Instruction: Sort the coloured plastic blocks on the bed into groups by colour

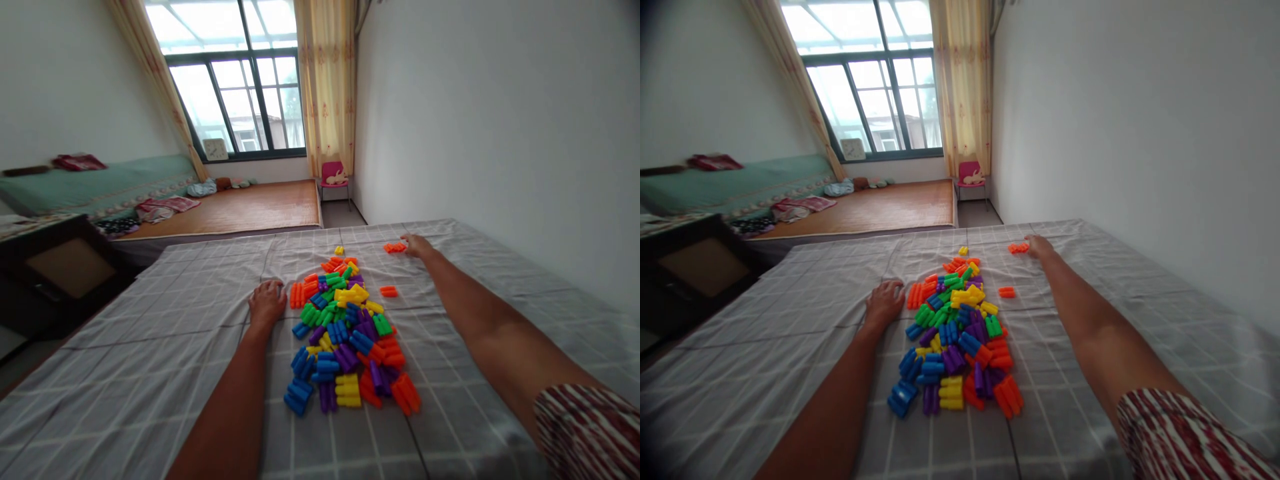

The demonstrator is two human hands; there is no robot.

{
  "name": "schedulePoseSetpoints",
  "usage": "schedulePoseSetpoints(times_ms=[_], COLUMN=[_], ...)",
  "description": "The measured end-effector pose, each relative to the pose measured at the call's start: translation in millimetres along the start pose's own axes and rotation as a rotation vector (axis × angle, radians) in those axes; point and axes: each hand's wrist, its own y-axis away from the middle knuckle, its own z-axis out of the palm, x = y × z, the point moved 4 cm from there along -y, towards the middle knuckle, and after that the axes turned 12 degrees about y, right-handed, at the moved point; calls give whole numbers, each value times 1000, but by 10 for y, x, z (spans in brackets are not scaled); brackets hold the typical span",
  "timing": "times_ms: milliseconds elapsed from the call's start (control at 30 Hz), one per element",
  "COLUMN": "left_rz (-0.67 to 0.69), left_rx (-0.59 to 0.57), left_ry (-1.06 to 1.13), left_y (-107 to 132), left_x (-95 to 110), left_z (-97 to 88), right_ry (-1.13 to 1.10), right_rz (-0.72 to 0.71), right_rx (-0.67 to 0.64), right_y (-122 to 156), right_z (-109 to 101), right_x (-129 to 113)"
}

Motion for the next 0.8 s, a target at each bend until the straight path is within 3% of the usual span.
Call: schedulePoseSetpoints(times_ms=[100,267,400,533,667,733,800], left_rz=[5,3,6,3,-2,0,6], left_rx=[5,13,9,2,-3,-2,1], left_ry=[5,25,37,47,52,51,47], left_y=[10,17,19,31,34,29,21], left_x=[24,42,32,35,53,56,53], left_z=[-8,-10,3,-5,-23,-22,-14], right_ry=[-103,-244,-218,-264,-327,-259,-115], right_rz=[-98,-438,-391,-366,-343,-322,-294], right_rx=[16,-51,-60,-125,-186,-89,96], right_y=[133,445,554,596,638,654,679], right_z=[-121,-98,49,139,99,18,-82], right_x=[-282,-1191,-1624,-1706,-1548,-1415,-1270])
